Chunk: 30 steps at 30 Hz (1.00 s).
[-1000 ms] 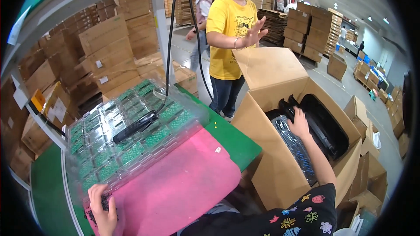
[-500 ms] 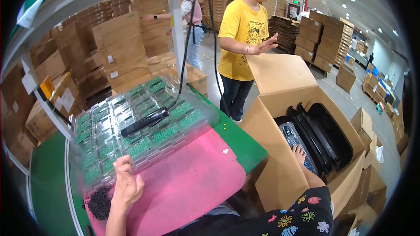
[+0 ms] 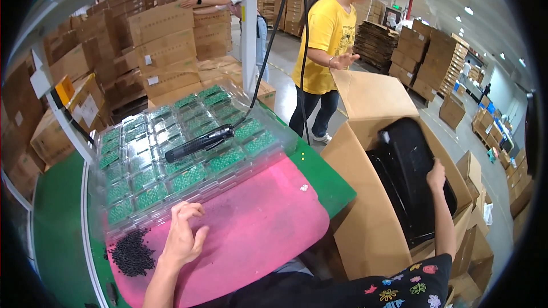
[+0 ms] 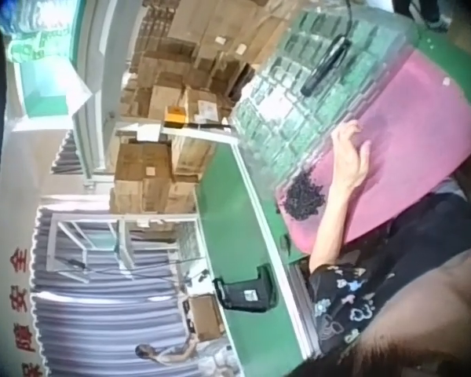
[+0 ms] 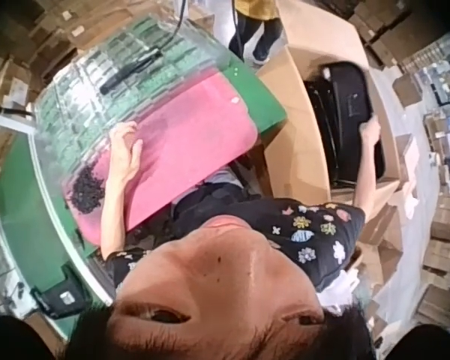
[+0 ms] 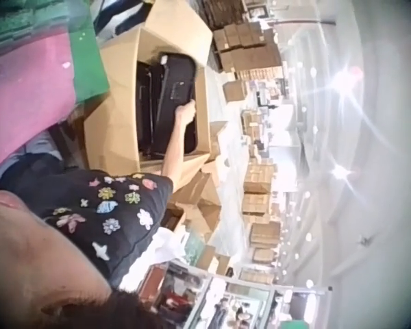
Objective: Assembling circuit boards into black plastic housings using an electric screwdriver and placing finished units into a cardboard box.
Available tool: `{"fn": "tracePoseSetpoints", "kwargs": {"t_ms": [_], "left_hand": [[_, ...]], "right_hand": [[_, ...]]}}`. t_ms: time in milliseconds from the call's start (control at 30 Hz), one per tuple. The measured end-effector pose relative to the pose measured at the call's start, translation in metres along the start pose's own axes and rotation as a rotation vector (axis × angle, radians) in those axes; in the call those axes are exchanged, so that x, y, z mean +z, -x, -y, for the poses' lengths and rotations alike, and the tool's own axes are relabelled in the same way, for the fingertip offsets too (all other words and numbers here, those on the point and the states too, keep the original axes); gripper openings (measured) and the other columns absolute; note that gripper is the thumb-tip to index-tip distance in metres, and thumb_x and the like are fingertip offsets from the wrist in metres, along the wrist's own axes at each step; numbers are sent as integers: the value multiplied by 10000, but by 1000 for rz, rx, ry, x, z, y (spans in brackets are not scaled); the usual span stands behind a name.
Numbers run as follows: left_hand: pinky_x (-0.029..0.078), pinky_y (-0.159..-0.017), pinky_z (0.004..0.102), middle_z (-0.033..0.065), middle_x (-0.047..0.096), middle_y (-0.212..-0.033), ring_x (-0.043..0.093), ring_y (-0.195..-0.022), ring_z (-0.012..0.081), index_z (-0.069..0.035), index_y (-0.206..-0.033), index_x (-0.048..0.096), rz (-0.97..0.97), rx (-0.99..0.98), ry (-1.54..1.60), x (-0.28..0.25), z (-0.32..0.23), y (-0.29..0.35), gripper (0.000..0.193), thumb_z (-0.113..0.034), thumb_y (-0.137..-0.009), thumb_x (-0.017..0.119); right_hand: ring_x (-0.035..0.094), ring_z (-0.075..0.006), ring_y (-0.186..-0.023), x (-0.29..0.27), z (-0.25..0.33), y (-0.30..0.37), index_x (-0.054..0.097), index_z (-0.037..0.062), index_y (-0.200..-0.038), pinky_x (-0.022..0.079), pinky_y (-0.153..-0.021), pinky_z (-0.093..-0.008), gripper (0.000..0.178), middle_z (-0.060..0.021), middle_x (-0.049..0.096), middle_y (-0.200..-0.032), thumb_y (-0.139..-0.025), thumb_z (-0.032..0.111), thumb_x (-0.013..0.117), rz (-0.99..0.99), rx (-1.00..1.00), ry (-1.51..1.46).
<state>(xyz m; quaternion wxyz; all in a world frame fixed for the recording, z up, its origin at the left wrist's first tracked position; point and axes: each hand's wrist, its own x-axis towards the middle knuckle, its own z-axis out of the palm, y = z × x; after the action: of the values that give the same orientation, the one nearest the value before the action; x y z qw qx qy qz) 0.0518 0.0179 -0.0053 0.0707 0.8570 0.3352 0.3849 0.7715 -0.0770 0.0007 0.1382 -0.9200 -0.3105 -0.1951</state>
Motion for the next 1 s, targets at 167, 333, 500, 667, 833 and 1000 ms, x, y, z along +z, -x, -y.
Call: {"fn": "tracePoseSetpoints", "kwargs": {"t_ms": [167, 333, 500, 667, 833, 1000], "left_hand": [[313, -1003, 472, 154, 512, -1092, 421, -1073, 314, -46, -1140, 330, -81, -5, 167, 8, 18, 6, 659, -587, -884, 606], [291, -974, 475, 172, 406, -1112, 370, -996, 274, -60, -1106, 261, -249, -13, 59, -2, 18, 14, 607, -578, -878, 481], [350, -982, 484, 209, 437, -1191, 441, -1092, 348, -16, -1229, 350, -276, 65, -102, 3, 10, 4, 550, -27, -726, 571], [437, -826, 405, 146, 515, -963, 510, -872, 299, -32, -1022, 422, -23, -92, -108, -30, 5, -25, 278, -25, -788, 572], [450, -955, 414, 182, 578, -1093, 563, -1063, 337, -8, -1111, 546, 107, -381, -468, -102, 106, -20, 341, -17, -771, 578], [386, -1083, 428, 220, 563, -1297, 513, -1247, 370, -1, -1321, 501, 15, -506, -556, -165, 267, 32, 611, 109, -720, 510]], "right_hand": [[590, -444, -742, -77, 17, -18, 605, 5, -1063, 464, -659, -446, 194, -281, 590, -777, -999, 157, 501, -495, -479, -388], [605, -391, -615, -123, 189, 51, 590, 50, -835, 464, -547, -443, 180, -197, 585, -645, -921, 200, 641, -102, -967, -523], [602, -377, -579, -80, 322, 146, 512, 76, -744, 471, -512, -467, 363, -131, 604, -611, -917, 375, 623, 246, -1599, -318], [595, -356, -571, -32, 385, 193, 508, 75, -740, 451, -484, -450, 352, -107, 594, -633, -899, 358, 644, 253, -1799, -466], [531, -283, -660, -46, 407, 239, 535, 105, -689, 429, -583, -410, 282, -76, 515, -663, -694, 230, 788, 20, -1741, -717], [550, -227, -829, -25, 412, 265, 578, 103, -822, 410, -723, -368, 216, -46, 545, -822, -803, 268, 716, 35, -1565, -903]]}}
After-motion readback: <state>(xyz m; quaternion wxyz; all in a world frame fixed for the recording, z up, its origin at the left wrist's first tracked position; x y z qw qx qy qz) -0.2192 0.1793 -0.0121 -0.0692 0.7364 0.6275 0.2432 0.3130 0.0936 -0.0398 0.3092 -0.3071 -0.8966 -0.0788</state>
